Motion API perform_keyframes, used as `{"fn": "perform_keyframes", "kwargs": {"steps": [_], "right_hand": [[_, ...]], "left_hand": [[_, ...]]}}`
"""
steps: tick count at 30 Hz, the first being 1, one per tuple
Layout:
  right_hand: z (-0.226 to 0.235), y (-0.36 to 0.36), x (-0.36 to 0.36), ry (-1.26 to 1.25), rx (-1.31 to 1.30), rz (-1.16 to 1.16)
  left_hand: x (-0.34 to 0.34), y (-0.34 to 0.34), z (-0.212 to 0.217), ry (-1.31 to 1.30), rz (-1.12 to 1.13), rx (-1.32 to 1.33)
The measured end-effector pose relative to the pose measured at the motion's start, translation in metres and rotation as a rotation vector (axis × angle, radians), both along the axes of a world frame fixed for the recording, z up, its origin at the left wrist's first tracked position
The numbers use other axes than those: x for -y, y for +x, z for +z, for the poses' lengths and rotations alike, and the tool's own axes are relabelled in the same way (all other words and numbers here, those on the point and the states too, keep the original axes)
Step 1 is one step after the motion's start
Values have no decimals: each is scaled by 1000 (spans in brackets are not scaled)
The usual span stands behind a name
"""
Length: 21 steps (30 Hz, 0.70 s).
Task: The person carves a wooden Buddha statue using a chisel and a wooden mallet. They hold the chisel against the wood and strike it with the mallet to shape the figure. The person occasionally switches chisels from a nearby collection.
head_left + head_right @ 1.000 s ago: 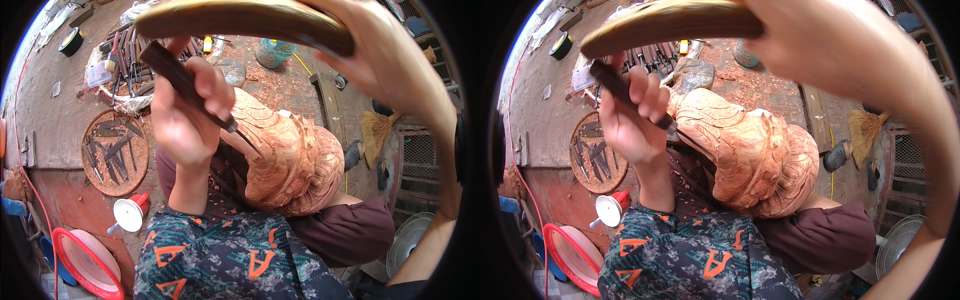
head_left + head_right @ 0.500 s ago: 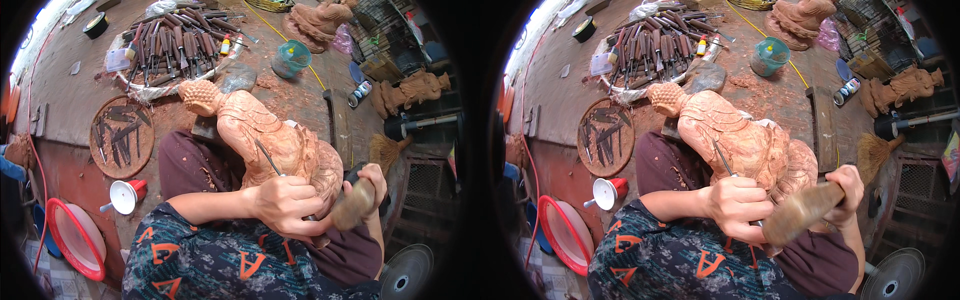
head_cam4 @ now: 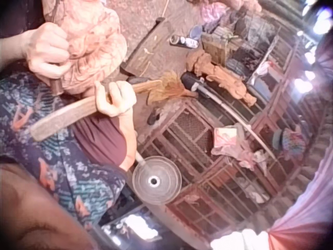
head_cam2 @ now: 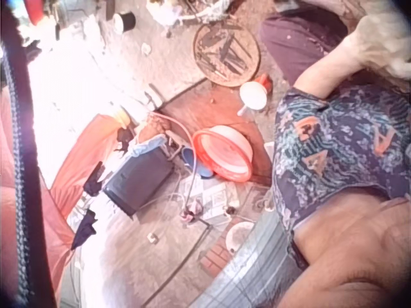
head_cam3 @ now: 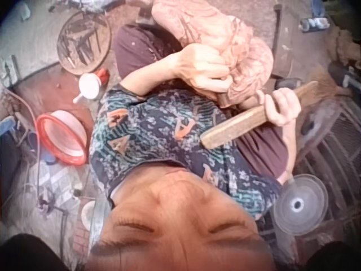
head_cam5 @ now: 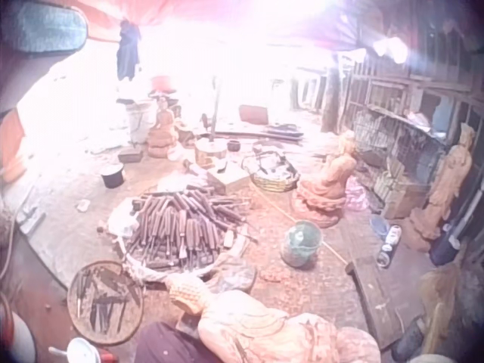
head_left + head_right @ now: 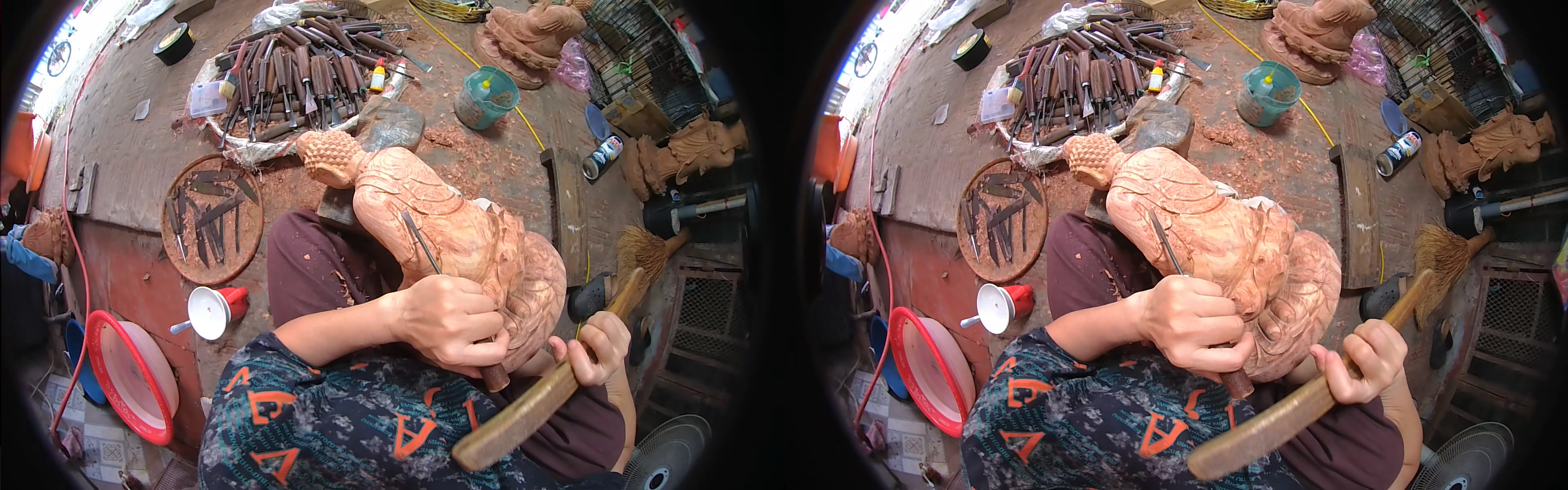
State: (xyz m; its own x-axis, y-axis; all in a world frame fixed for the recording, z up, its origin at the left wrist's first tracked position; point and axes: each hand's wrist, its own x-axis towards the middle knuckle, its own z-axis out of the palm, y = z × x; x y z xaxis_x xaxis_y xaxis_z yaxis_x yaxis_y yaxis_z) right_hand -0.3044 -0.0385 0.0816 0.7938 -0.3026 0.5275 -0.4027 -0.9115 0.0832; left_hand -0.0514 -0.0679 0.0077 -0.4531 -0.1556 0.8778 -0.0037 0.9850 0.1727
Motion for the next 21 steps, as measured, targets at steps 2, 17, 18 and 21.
{"fn": "perform_keyframes", "kwargs": {"steps": [2,17,18,21], "right_hand": [[0,-1,0,-12,1,22],[-15,-5,1,537,56,-283],[-16,-4,2,584,55,-290],[-15,1,3,687,43,-315]], "left_hand": [[0,1,0,9,12,3],[61,87,56,708,-172,-1048],[68,91,51,675,-157,-1055],[72,94,43,765,-148,-1134]]}}
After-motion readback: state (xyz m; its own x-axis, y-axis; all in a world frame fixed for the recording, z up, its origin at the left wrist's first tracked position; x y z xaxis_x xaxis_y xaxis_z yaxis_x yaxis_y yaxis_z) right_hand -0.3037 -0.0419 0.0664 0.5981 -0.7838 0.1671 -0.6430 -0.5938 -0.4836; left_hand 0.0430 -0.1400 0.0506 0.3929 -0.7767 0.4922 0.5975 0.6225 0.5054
